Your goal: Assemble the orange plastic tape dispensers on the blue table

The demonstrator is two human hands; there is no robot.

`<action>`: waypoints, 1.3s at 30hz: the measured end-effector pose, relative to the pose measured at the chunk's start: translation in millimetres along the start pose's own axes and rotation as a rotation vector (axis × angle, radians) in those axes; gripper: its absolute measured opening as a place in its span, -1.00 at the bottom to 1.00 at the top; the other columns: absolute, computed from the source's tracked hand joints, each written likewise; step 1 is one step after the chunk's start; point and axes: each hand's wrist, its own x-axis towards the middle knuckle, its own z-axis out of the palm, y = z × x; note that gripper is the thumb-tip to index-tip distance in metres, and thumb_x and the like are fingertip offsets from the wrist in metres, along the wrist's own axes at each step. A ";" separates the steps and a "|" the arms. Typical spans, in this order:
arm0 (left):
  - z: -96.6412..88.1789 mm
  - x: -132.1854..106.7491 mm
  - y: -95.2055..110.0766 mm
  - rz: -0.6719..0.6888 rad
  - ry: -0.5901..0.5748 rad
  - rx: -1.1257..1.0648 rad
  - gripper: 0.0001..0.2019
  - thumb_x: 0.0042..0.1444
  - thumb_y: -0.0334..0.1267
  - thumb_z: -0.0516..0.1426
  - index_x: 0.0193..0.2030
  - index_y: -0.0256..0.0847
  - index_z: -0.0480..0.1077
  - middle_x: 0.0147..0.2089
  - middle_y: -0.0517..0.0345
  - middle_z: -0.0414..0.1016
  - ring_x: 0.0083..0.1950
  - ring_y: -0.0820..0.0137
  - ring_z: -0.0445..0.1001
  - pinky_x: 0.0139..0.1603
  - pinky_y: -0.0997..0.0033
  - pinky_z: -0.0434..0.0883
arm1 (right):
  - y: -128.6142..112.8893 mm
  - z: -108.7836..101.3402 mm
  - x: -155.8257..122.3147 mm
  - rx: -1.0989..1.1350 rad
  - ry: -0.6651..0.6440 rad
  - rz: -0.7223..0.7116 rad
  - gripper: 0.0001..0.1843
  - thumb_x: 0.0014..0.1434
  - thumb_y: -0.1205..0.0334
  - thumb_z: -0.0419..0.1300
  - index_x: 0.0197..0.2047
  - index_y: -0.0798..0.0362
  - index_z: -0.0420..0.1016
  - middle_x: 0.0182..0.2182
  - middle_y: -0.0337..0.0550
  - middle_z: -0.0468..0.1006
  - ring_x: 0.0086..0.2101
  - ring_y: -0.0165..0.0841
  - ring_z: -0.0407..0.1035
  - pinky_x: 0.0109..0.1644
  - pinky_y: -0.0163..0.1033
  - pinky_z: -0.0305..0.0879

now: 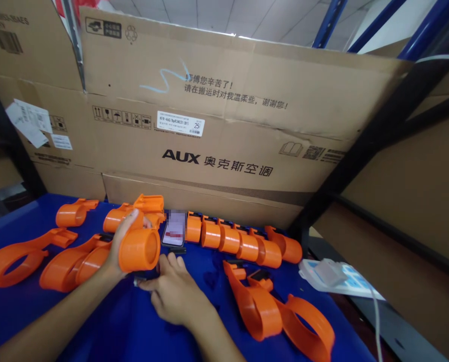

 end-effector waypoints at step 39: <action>-2.7 -2.2 -19.9 0.003 -0.074 0.095 -0.65 0.11 0.08 0.24 -0.44 -0.18 0.39 -0.48 0.25 0.43 -0.50 0.45 0.35 -0.41 0.46 0.31 | 35.9 -9.0 -7.2 0.078 0.251 0.210 -0.90 0.24 0.40 0.15 -0.24 0.01 0.42 -0.23 -0.12 0.51 -0.17 -0.24 0.38 -0.09 -0.20 0.28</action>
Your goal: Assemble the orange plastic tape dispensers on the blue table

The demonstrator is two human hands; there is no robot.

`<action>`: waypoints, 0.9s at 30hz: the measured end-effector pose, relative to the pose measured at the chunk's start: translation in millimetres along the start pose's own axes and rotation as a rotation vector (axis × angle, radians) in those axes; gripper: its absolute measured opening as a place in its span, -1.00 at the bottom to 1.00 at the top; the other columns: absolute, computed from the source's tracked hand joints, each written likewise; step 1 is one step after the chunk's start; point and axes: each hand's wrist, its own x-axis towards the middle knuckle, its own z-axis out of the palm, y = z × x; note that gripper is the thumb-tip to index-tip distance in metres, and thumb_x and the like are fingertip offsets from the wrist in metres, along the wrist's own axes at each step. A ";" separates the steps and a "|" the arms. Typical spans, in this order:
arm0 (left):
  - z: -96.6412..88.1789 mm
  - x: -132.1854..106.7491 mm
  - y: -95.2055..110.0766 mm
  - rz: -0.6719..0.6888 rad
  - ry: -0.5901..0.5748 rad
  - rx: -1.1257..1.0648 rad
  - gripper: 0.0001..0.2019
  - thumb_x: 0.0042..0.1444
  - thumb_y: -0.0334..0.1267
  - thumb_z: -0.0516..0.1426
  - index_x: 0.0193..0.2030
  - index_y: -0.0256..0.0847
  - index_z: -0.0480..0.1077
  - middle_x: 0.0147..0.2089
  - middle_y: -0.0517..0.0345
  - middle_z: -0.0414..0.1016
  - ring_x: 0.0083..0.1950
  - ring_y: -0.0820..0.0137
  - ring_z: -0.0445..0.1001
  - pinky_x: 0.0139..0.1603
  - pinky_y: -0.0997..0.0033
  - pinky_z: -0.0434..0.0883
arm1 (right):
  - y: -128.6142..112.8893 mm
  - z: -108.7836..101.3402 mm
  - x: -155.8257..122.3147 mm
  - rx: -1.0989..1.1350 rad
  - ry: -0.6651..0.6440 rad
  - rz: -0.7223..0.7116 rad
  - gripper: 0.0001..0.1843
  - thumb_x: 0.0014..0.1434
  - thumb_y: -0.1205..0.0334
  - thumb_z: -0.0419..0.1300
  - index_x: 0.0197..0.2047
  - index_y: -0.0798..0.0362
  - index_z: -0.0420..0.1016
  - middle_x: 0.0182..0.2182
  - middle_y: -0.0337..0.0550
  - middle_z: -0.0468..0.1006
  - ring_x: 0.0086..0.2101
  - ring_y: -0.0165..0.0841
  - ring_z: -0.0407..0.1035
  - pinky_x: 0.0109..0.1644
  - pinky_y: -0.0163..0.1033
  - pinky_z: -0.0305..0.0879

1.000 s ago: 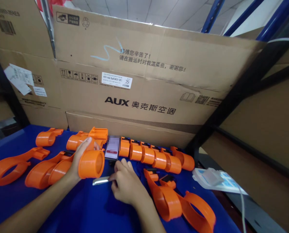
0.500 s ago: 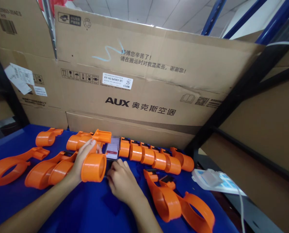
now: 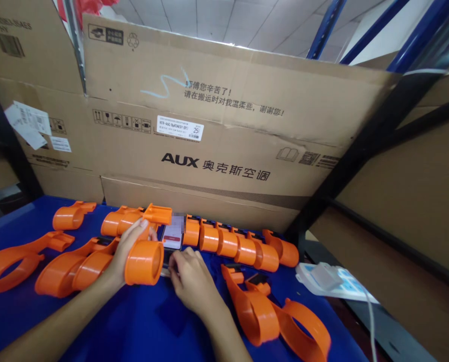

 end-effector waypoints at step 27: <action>4.7 -20.1 -12.7 -0.105 -0.220 0.230 -0.52 0.14 0.03 0.23 0.10 -0.22 0.39 -0.61 0.31 0.39 -0.58 0.45 0.30 -0.50 0.50 0.21 | 3.3 -16.8 0.5 0.728 0.685 0.156 -0.80 0.25 0.14 0.28 -0.09 -0.01 0.61 -0.15 -0.08 0.66 -0.11 -0.19 0.55 0.03 -0.09 0.43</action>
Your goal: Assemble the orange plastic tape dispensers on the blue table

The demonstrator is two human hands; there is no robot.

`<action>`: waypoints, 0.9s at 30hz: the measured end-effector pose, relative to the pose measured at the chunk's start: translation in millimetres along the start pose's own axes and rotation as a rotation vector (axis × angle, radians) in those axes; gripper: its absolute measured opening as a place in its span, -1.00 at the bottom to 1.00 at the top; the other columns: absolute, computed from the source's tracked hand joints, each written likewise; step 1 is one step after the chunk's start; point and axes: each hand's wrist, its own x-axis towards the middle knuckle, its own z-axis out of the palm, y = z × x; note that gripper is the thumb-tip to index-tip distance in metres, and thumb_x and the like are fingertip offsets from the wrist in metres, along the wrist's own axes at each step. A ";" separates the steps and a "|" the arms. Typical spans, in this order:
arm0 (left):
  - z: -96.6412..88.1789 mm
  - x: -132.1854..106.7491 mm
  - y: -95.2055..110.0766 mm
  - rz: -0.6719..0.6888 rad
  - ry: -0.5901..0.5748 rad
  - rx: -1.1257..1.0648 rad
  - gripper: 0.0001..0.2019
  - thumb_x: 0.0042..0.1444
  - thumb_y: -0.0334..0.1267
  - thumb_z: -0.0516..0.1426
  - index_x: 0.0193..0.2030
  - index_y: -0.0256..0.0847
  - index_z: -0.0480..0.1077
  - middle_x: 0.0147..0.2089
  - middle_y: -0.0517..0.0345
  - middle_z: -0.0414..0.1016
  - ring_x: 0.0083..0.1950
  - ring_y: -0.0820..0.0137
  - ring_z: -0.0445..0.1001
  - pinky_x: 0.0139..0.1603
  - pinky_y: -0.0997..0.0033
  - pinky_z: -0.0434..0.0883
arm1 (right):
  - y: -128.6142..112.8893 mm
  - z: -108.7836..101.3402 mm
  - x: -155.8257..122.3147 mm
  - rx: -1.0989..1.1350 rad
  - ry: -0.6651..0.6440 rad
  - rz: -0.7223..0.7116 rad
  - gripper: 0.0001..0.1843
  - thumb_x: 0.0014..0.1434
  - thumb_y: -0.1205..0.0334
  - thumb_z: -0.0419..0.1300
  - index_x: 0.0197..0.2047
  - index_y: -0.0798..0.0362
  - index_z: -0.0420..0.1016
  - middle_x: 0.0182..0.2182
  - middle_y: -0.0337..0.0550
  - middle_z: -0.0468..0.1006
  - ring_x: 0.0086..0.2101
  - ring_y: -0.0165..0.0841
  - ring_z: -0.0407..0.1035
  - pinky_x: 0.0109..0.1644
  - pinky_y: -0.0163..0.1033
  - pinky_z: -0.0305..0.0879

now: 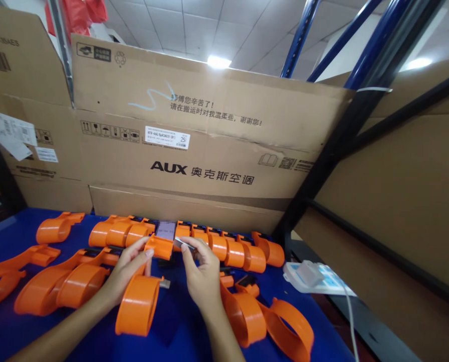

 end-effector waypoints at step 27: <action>-1.0 5.4 6.4 0.073 0.015 0.045 -0.66 0.23 0.00 0.17 -0.02 -0.22 0.38 -0.56 0.27 0.46 -0.51 0.44 0.36 -0.38 0.48 0.28 | 13.2 1.5 0.5 -0.049 0.063 -0.018 -0.75 0.23 0.06 0.27 -0.16 0.05 0.62 -0.21 -0.04 0.68 -0.16 -0.16 0.55 -0.02 -0.08 0.45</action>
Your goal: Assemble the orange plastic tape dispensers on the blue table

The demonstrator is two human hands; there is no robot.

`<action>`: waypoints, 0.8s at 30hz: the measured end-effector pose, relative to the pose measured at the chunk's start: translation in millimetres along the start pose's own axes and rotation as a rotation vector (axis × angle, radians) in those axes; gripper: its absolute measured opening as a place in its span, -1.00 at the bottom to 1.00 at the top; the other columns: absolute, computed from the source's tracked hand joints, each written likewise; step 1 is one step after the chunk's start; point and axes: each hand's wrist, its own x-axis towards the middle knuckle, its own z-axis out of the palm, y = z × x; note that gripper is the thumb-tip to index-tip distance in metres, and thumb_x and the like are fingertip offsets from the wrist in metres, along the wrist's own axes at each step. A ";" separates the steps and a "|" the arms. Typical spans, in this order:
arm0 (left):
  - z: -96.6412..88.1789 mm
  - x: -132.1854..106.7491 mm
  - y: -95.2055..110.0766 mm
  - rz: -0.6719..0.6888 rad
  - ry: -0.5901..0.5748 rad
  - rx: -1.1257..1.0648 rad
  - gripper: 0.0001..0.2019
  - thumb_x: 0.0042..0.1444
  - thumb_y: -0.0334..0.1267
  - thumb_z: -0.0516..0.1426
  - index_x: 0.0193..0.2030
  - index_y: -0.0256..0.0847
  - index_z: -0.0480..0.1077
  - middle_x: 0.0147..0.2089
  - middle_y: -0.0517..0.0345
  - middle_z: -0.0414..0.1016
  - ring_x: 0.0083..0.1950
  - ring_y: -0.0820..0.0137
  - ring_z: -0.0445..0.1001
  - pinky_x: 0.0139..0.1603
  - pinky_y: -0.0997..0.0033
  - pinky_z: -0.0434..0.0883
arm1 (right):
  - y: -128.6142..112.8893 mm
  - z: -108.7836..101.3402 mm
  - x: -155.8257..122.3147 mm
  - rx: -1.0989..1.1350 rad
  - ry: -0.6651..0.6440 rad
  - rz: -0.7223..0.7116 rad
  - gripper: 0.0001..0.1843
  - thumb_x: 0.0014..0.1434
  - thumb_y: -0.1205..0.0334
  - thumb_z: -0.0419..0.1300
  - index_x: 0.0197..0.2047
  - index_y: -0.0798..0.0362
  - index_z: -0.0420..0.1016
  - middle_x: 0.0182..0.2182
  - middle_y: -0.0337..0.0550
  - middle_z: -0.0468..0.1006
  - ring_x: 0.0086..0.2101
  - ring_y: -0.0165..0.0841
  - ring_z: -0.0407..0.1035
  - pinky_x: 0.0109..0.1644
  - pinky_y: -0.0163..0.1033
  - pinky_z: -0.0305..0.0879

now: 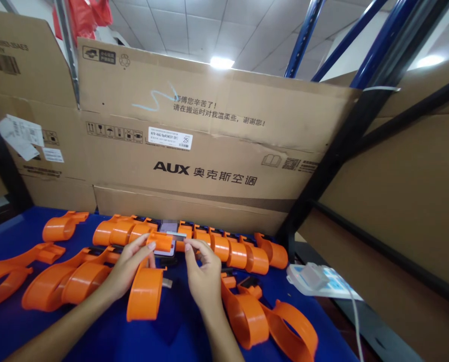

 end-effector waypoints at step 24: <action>2.5 -4.9 -5.1 -0.062 -0.045 0.076 -0.37 0.16 0.06 0.21 0.26 -0.33 0.34 -0.56 0.25 0.46 -0.50 0.39 0.36 -0.38 0.42 0.27 | -3.8 3.2 -9.4 -0.059 -0.180 -0.043 -0.63 0.28 0.11 0.22 0.12 -0.01 0.58 -0.17 -0.06 0.69 -0.20 -0.18 0.56 -0.08 -0.06 0.51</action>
